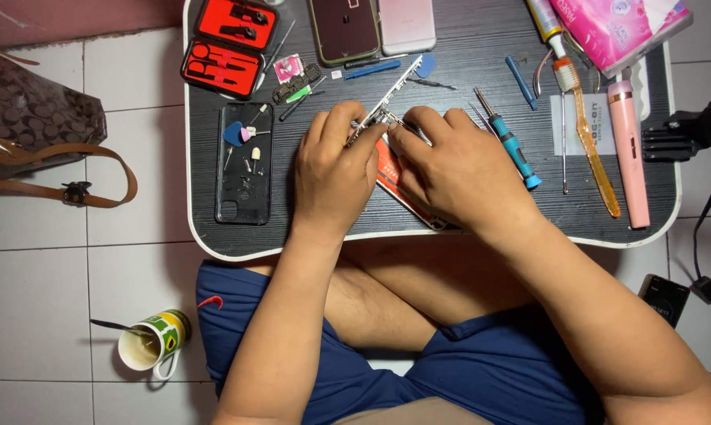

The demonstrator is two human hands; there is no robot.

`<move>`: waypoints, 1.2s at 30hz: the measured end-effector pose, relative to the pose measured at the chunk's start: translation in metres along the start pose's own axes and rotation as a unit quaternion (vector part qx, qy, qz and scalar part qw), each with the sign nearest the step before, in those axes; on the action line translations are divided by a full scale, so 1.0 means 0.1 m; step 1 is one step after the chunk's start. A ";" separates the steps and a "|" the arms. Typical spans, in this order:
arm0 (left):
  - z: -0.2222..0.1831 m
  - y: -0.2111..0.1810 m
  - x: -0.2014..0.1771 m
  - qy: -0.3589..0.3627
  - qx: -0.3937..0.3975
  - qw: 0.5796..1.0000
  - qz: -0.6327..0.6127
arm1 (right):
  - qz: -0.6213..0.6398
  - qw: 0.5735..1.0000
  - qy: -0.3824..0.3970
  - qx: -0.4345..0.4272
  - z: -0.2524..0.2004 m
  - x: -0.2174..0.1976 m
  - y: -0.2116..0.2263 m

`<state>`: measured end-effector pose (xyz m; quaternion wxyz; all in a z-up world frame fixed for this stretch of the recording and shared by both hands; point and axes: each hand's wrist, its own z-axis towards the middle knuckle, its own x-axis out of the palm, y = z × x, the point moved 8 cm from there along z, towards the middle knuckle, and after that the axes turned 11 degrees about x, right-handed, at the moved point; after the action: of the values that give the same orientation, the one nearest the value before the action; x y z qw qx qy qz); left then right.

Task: Disassembling and reassembling a smartphone, including removing screws and cleaning internal components.

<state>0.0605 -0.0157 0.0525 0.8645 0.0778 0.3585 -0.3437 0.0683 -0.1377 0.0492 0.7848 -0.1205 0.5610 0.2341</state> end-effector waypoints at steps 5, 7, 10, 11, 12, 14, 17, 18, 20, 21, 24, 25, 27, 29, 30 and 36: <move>0.01 -0.01 -0.01 -0.006 0.003 1.000 -0.001 | 0.025 0.999 -0.019 0.020 -0.03 0.06 -0.05; 0.01 0.00 0.01 0.000 0.001 1.000 0.002 | 0.044 0.998 -0.027 0.021 -0.06 0.07 -0.08; -0.02 -0.01 0.00 -0.003 0.002 1.000 -0.002 | 0.082 0.995 -0.047 0.038 -0.10 0.06 -0.13; -0.01 -0.01 0.00 -0.003 0.004 1.000 -0.003 | 0.089 0.994 -0.044 0.041 -0.10 0.07 -0.14; 0.01 -0.01 -0.01 -0.002 0.006 1.000 -0.005 | 0.096 0.994 -0.041 0.043 -0.10 0.07 -0.15; 0.03 0.00 -0.01 -0.005 0.007 1.000 0.000 | 0.095 0.994 -0.047 0.035 -0.05 0.02 -0.14; 0.02 -0.01 -0.02 -0.003 0.004 1.000 0.000 | 0.095 0.994 -0.047 0.022 -0.04 -0.01 -0.08; 0.03 -0.02 -0.03 -0.006 0.006 1.000 0.000 | 0.091 0.995 -0.050 0.014 -0.04 -0.03 -0.06; 0.02 -0.01 -0.01 -0.005 0.005 1.000 0.002 | 0.085 0.995 -0.050 0.014 -0.04 -0.01 -0.06; 0.01 -0.01 -0.01 -0.003 0.005 1.000 0.006 | 0.081 0.995 -0.050 0.013 -0.05 0.00 -0.06; 0.00 0.00 0.00 -0.002 0.005 1.000 0.002 | 0.032 0.999 -0.038 0.014 -0.04 0.01 -0.04; -0.01 0.00 0.00 0.000 0.004 1.000 0.004 | 0.034 0.999 -0.037 0.013 -0.04 0.00 -0.02; 0.01 0.00 0.00 -0.004 0.002 1.000 0.003 | 0.009 0.999 -0.028 0.020 -0.02 -0.01 -0.03; 0.04 -0.04 -0.06 -0.003 -0.002 1.000 -0.003 | 0.007 0.999 -0.030 0.022 -0.03 0.00 -0.02; 0.06 -0.05 -0.08 0.001 -0.009 1.000 -0.010 | 0.006 0.999 -0.030 0.024 -0.03 0.01 -0.03; -0.08 0.06 0.02 0.009 -0.122 0.991 -0.060 | 0.195 0.973 0.067 0.099 -0.04 -0.02 -0.25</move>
<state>0.0612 -0.0093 0.0448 0.8420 -0.0470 0.4095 -0.3482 0.0769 -0.1615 0.0481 0.6924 0.0541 0.6457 0.3176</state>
